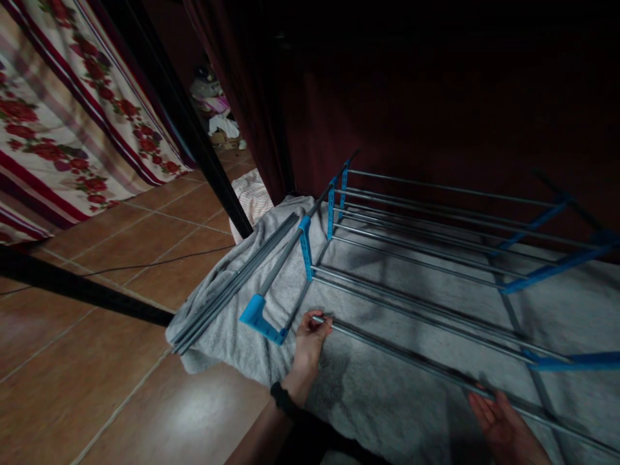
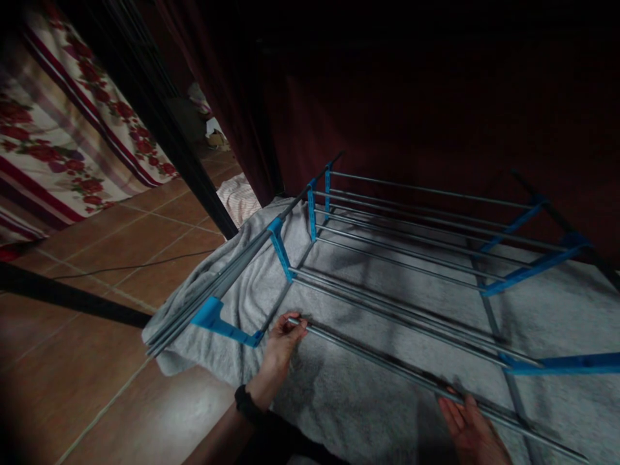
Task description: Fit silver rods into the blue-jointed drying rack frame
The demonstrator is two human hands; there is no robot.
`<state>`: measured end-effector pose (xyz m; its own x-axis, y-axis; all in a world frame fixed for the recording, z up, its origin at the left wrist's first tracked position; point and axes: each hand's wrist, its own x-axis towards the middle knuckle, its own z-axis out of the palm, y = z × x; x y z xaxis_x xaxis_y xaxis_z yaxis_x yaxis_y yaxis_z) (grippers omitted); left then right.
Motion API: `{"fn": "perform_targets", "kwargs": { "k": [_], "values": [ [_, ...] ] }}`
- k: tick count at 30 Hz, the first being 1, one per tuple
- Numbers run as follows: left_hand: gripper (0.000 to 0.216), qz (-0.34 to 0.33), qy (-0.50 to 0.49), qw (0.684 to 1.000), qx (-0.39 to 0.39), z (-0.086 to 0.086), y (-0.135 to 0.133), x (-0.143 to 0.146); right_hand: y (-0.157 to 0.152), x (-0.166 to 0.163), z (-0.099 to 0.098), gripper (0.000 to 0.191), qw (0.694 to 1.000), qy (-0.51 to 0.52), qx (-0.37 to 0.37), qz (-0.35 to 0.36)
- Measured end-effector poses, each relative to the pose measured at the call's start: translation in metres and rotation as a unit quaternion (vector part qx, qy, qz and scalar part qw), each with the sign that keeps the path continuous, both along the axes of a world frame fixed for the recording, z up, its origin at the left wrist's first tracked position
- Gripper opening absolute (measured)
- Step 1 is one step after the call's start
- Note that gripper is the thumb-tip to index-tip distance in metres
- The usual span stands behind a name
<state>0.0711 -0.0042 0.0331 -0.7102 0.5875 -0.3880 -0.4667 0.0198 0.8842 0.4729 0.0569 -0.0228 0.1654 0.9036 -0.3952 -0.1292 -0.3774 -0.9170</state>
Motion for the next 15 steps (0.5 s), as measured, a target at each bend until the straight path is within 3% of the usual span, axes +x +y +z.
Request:
{"fn": "perform_targets", "kwargs": {
  "k": [6, 9, 15],
  "values": [
    [0.067, -0.037, 0.045, 0.998, -0.002, 0.001, -0.004, 0.004, 0.003, -0.017, 0.027, 0.055, 1.000, -0.018, 0.015, -0.010],
    [0.066, -0.050, 0.064, 0.996, -0.026, 0.003, -0.006, 0.004, 0.000, -0.020, 0.034, 0.063, 0.999, -0.028, 0.014, -0.012],
    [0.051, -0.084, 0.066, 0.993, -0.047, 0.005, -0.008, 0.001, -0.004, -0.020, 0.039, 0.048, 0.998, -0.048, 0.033, 0.005]
  ]
}}
